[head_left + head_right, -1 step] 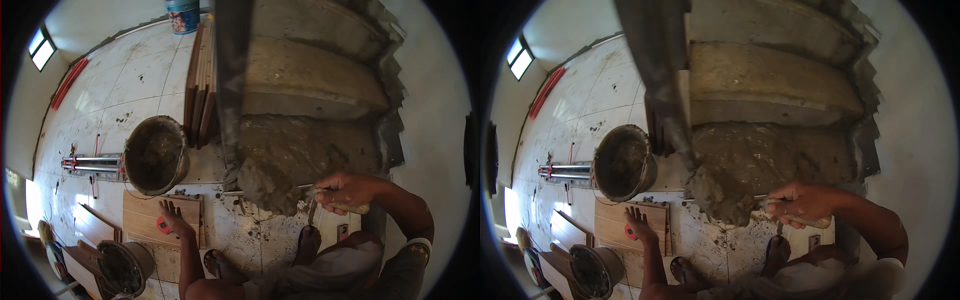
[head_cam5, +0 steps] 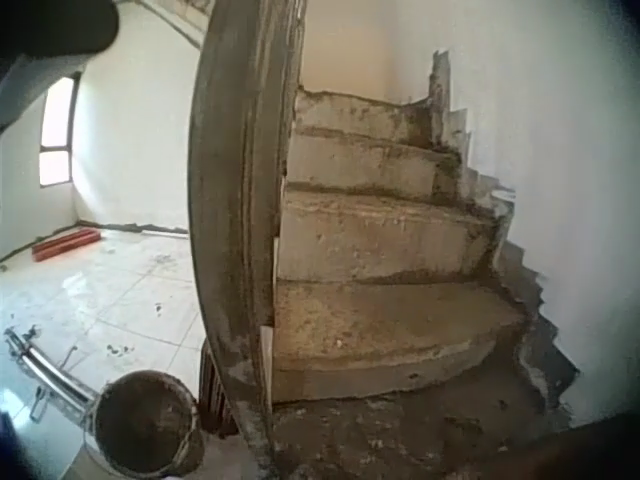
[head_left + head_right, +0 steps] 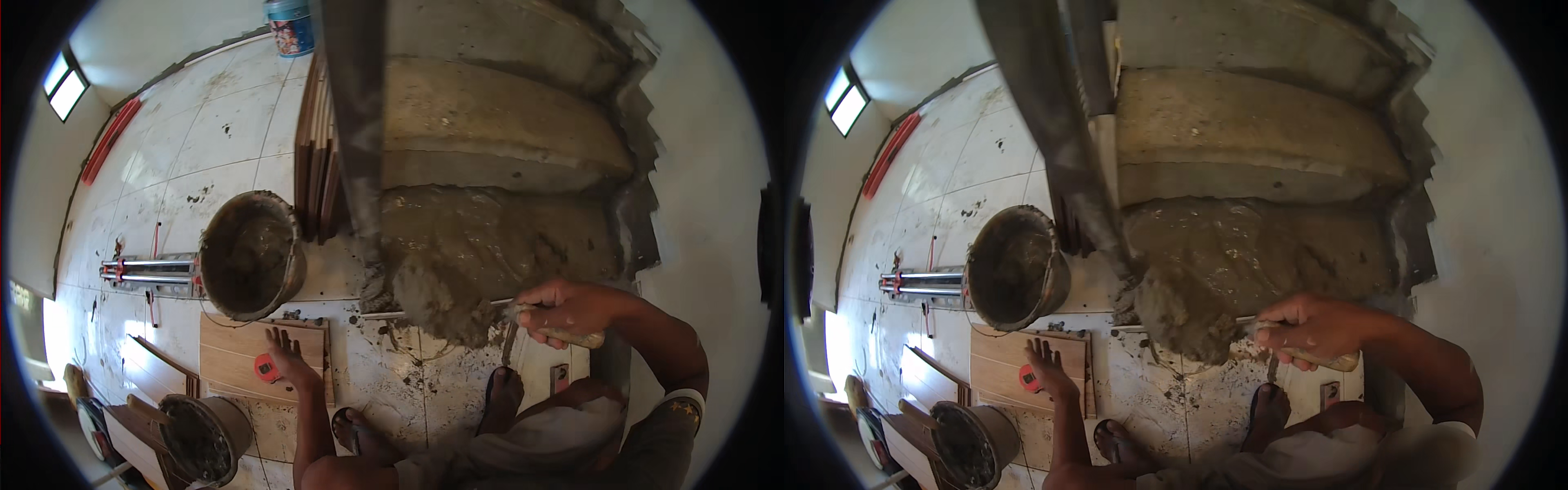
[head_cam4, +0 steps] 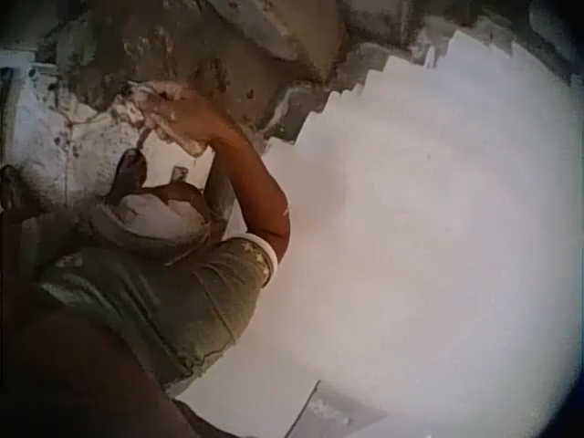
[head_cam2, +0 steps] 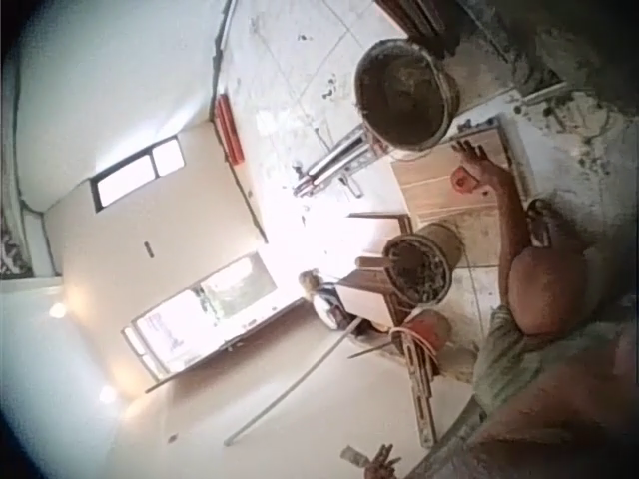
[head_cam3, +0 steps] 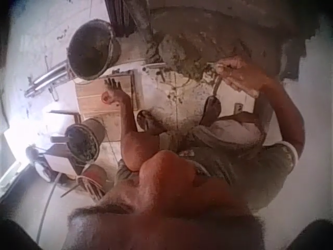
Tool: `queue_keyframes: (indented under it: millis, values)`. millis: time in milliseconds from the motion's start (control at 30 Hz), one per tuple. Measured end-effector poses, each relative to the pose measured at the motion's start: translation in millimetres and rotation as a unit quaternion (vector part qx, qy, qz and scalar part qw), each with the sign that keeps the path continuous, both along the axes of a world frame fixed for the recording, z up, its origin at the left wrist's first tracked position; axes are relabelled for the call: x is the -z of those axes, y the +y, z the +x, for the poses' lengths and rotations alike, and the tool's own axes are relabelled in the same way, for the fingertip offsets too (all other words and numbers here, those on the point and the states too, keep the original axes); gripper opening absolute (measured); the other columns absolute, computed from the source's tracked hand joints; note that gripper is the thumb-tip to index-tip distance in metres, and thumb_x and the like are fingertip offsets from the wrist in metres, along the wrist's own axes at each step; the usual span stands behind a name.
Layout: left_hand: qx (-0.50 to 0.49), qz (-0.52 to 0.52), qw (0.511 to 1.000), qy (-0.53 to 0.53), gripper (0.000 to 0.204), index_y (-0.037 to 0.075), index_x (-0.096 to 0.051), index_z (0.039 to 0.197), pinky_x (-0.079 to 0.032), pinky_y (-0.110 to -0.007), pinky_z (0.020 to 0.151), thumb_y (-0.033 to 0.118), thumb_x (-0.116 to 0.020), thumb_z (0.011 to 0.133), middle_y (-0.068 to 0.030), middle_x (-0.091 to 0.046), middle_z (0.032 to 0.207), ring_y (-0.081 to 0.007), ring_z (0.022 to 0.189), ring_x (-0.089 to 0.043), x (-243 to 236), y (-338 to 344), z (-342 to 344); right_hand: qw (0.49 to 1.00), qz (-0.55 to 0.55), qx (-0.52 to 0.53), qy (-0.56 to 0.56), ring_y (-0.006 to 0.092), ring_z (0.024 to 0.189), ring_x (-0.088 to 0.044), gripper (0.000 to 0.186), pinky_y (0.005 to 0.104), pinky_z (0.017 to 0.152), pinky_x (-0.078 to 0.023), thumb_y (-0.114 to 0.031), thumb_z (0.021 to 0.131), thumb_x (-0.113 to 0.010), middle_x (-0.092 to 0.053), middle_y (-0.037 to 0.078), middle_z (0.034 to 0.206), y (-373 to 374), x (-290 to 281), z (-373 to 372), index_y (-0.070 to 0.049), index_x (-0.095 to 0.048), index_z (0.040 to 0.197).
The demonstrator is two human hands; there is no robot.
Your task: The recorder is applying mortar and preparing to lay tiles on a set of concrete stairs inside a room undergoing renovation.
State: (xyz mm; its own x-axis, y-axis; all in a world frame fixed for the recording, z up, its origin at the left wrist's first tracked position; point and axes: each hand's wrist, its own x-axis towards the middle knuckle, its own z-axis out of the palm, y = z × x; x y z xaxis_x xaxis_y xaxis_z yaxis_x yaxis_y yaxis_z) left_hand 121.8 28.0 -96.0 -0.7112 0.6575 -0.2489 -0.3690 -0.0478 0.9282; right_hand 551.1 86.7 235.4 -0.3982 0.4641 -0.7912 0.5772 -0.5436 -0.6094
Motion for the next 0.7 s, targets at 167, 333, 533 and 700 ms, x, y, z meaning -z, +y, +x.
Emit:
queue_keyframes:
  millis: [167,333,533,700]
  values:
    - [0.273,0.24,0.922,-0.136,0.07,0.006,-0.024,0.16,-0.012,-0.047,0.124,0.052,-0.024,0.108,-0.0128,-0.024,0.167,-0.0262,0.155,-0.021,9.0,19.0,45.2,0.957,0.271,-0.023,-0.103,0.0238,0.073,-0.068,0.035,0.0379,0.063,-0.053,-0.034,0.101,-0.06,-0.065,0.01,0.081,-8.6,50.9,33.6,-0.003,-0.064,0.117]
    - [0.391,0.076,0.905,0.15,0.067,0.002,-0.022,0.16,-0.01,-0.042,0.125,0.046,-0.022,0.11,-0.0148,-0.022,0.167,-0.0269,0.156,-0.017,-33.1,43.2,77.4,0.787,0.579,-0.11,-0.184,0.0385,0.088,-0.07,0.04,0.0497,0.071,-0.056,-0.031,0.095,-0.064,-0.068,0.018,0.097,8.5,115.7,28.3,-0.004,-0.063,0.125]
    - [0.415,0.112,0.895,0.116,0.068,0.001,-0.021,0.16,-0.01,-0.042,0.125,0.046,-0.024,0.109,-0.0155,-0.022,0.167,-0.0277,0.155,-0.018,-71.6,42.8,102.2,0.695,0.648,-0.148,-0.275,0.0341,0.081,-0.069,0.042,0.0455,0.066,-0.056,-0.032,0.092,-0.069,-0.064,0.014,0.1,10.1,136.3,35.4,-0.011,-0.064,0.128]
    - [0.417,0.109,0.895,0.113,0.069,0.0,-0.021,0.16,-0.01,-0.042,0.125,0.046,-0.025,0.109,-0.0161,-0.021,0.167,-0.0283,0.155,-0.018,-71.4,39.7,104.3,0.659,0.709,-0.099,-0.231,0.0318,0.075,-0.068,0.043,0.0416,0.061,-0.056,-0.025,0.089,-0.073,-0.063,0.012,0.099,10.0,132.9,37.0,-0.012,-0.063,0.129]
